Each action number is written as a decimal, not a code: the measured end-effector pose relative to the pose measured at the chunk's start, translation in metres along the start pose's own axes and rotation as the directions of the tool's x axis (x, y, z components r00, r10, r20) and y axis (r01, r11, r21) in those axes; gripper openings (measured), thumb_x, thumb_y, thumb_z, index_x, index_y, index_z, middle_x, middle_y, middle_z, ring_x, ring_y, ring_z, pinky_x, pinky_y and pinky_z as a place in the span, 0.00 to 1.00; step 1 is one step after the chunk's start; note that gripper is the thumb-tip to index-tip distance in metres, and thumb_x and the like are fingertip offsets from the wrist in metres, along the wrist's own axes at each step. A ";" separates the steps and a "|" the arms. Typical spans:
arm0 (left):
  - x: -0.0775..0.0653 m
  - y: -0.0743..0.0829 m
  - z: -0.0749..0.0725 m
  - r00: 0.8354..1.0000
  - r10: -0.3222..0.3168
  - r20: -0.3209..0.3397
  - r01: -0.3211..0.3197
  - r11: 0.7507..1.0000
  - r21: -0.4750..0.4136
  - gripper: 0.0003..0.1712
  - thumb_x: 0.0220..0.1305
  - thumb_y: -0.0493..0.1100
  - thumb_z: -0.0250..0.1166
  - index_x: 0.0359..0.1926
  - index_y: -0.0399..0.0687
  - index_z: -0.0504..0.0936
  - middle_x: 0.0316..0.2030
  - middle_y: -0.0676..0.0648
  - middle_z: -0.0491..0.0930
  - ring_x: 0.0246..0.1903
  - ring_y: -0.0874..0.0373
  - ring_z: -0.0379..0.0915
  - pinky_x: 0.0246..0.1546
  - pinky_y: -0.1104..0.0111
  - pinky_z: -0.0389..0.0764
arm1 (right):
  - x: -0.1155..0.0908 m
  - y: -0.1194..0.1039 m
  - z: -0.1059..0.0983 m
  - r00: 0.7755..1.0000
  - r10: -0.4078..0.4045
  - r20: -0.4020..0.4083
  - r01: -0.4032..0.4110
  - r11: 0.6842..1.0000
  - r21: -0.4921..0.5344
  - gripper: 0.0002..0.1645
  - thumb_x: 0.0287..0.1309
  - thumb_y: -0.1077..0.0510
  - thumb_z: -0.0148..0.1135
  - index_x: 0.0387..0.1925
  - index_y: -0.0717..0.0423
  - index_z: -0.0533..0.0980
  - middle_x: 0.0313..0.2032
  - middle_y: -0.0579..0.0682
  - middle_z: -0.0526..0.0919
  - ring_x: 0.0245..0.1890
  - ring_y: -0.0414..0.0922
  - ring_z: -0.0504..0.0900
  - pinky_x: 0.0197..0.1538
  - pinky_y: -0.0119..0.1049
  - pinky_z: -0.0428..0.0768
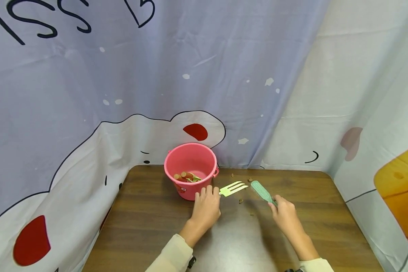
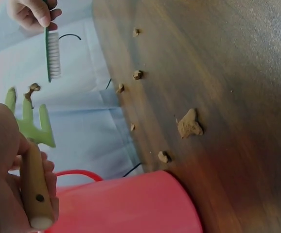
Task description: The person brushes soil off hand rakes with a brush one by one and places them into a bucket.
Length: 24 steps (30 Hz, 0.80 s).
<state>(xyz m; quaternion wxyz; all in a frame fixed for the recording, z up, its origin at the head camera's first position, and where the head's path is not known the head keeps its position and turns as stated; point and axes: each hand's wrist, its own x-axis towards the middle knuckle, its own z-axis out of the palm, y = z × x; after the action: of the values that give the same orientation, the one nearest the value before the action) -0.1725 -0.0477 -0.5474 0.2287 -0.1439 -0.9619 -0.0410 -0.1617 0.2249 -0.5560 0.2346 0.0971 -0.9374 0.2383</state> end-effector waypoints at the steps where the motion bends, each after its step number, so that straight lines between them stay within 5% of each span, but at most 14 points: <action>1: 0.000 -0.001 -0.001 1.000 0.006 -0.002 -0.006 1.000 -0.007 0.09 0.61 0.46 0.61 0.37 0.48 0.72 0.31 0.47 0.72 0.32 0.50 0.72 0.28 0.60 0.66 | 0.000 0.000 -0.001 1.000 0.002 -0.001 -0.002 1.000 0.006 0.10 0.49 0.67 0.69 0.34 0.69 0.77 0.26 0.60 0.83 0.24 0.50 0.80 0.25 0.43 0.77; 11: 0.004 -0.007 -0.004 0.998 0.027 0.057 -0.023 0.998 -0.062 0.19 0.61 0.55 0.63 0.38 0.47 0.68 0.24 0.49 0.73 0.20 0.54 0.76 0.17 0.63 0.74 | 0.000 -0.005 -0.009 0.994 0.091 0.053 -0.095 0.993 0.071 0.12 0.55 0.65 0.65 0.40 0.69 0.77 0.32 0.62 0.85 0.29 0.54 0.84 0.30 0.44 0.81; 20: 0.006 -0.012 -0.008 0.996 0.052 0.077 -0.037 0.982 -0.187 0.16 0.57 0.46 0.66 0.38 0.47 0.67 0.26 0.50 0.75 0.25 0.52 0.80 0.22 0.62 0.78 | -0.002 -0.007 -0.012 0.993 0.104 0.050 -0.108 0.990 0.086 0.12 0.57 0.63 0.64 0.42 0.68 0.77 0.33 0.61 0.85 0.30 0.52 0.84 0.29 0.43 0.81; 24: 0.007 -0.013 -0.011 0.992 0.095 0.080 -0.081 0.984 -0.161 0.15 0.58 0.46 0.67 0.39 0.47 0.70 0.31 0.50 0.75 0.30 0.54 0.77 0.29 0.63 0.78 | -0.003 -0.009 -0.014 0.994 0.105 0.041 -0.108 0.990 0.091 0.13 0.56 0.63 0.65 0.42 0.67 0.78 0.32 0.61 0.85 0.29 0.51 0.84 0.29 0.43 0.81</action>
<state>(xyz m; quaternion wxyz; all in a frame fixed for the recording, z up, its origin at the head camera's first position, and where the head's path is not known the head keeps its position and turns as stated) -0.1781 -0.0596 -0.5348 0.1761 -0.2058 -0.9574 -0.1005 -0.1510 0.2243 -0.5425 0.1998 0.0621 -0.9332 0.2923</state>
